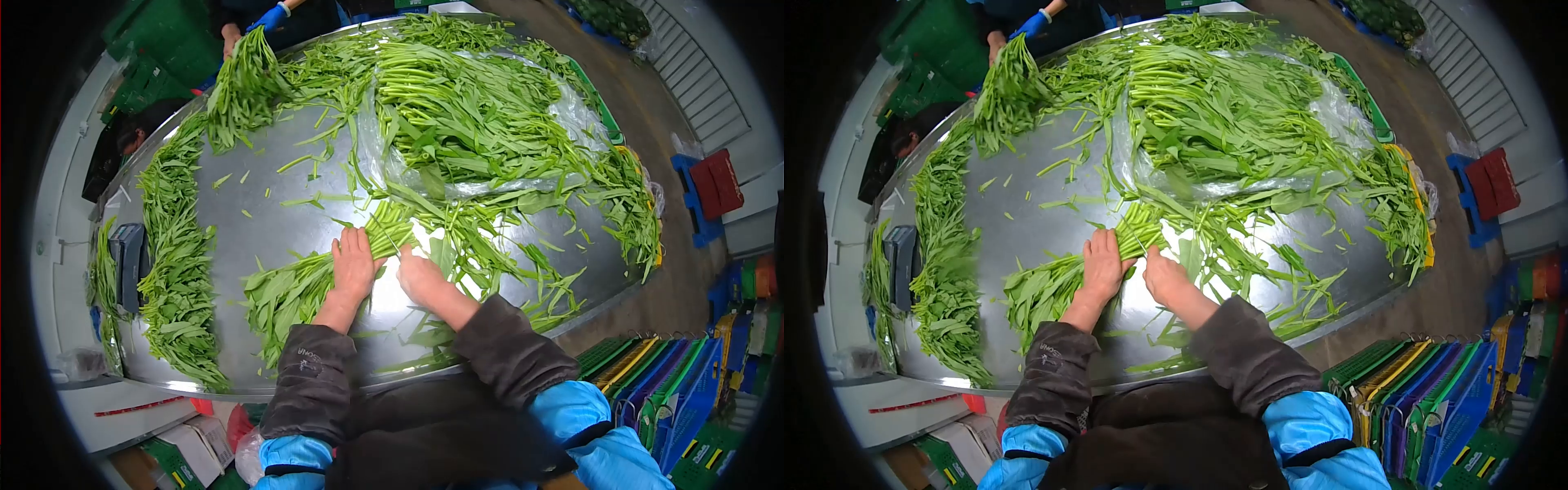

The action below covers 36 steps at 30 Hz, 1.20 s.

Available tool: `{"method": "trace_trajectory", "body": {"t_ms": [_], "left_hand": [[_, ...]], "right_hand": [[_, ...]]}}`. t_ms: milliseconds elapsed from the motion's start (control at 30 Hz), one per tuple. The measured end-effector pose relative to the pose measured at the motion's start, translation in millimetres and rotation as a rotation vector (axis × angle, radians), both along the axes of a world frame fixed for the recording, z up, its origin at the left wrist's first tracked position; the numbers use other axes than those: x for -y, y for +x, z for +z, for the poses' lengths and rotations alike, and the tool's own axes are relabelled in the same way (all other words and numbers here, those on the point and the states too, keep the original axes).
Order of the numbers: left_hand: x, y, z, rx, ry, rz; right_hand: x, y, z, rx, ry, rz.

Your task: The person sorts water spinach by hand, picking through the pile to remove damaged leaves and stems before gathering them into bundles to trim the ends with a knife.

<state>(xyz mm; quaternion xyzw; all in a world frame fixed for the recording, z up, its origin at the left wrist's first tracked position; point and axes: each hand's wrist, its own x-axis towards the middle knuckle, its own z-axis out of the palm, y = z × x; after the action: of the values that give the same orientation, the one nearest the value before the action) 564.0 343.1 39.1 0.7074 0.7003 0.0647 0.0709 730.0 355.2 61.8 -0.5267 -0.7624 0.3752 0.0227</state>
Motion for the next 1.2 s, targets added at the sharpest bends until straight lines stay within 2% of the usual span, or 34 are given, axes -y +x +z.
{"method": "trace_trajectory", "body": {"t_ms": [133, 267, 367, 400, 433, 500, 533, 600, 667, 700, 733, 767, 800, 833, 867, 900, 1000, 1067, 1200], "left_hand": [[2.9, 6.4, 4.1, -0.058, 0.025, 0.036], [3.2, 7.1, 7.5, -0.029, 0.008, 0.05], [6.5, 5.8, 21.4, 0.075, -0.019, 0.056], [11.0, 3.4, 32.2, 0.199, 0.052, 0.019], [15.4, -0.6, 43.5, 0.322, 0.119, -0.02], [25.9, -20.5, 63.5, 0.392, 0.182, -0.044], [32.0, -35.9, 67.3, 0.465, 0.248, -0.06], [42.6, -79.3, 60.8, 0.513, 0.23, 0.073], [44.7, -133.2, 43.7, 0.37, 0.11, 0.168], [46.0, -150.9, 43.3, 0.366, 0.108, 0.158], [47.9, -165.8, 43.5, 0.394, -0.082, 0.125], [49.7, -173.8, 44.1, 0.417, -0.273, 0.091], [56.9, -171.0, 47.7, 0.411, -0.275, 0.078], [70.7, -160.6, 55.8, 0.313, -0.245, 0.096], [83.0, -150.6, 65.2, 0.211, -0.214, 0.111], [90.5, -142.0, 75.3, 0.217, -0.233, 0.1], [110.0, -122.3, 78.6, 0.261, -0.239, 0.038], [120.8, -107.8, 79.4, 0.232, -0.193, 0.061], [123.5, -106.7, 44.6, 0.217, -0.067, 0.173]], "right_hand": [[59.6, 53.0, -4.5, 0.026, 0.01, -0.01], [97.5, 100.0, 21.4, 0.129, -0.081, -0.079], [99.0, 132.7, 50.4, 0.178, -0.03, -0.115], [93.9, 140.1, 60.9, 0.203, -0.008, -0.139], [91.9, 148.8, 61.4, 0.232, 0.057, -0.177], [91.0, 160.4, 59.9, 0.313, 0.217, -0.222], [90.4, 154.8, 63.5, 0.311, 0.207, -0.226], [86.5, 137.9, 78.6, 0.138, 0.601, -0.152], [88.8, 105.7, 71.1, -0.136, 0.367, -0.137], [93.1, 85.3, 51.6, -0.27, 0.107, -0.182], [93.0, 62.9, 41.7, -0.38, -0.18, -0.159], [96.7, 37.8, 11.0, -0.507, -0.282, -0.143], [93.4, 12.7, 21.3, -0.537, -0.562, -0.193], [96.1, -13.5, 5.3, -0.606, -0.713, -0.299], [90.1, -38.1, -4.1, -0.531, -0.778, -0.257], [82.9, -61.4, -11.7, -0.459, -0.84, -0.217], [75.9, -117.2, -29.9, -0.493, -0.896, -0.262], [75.8, -140.9, -32.9, -0.855, -1.113, -0.56], [72.3, -141.2, -0.5, -0.87, -1.111, -0.584]]}}
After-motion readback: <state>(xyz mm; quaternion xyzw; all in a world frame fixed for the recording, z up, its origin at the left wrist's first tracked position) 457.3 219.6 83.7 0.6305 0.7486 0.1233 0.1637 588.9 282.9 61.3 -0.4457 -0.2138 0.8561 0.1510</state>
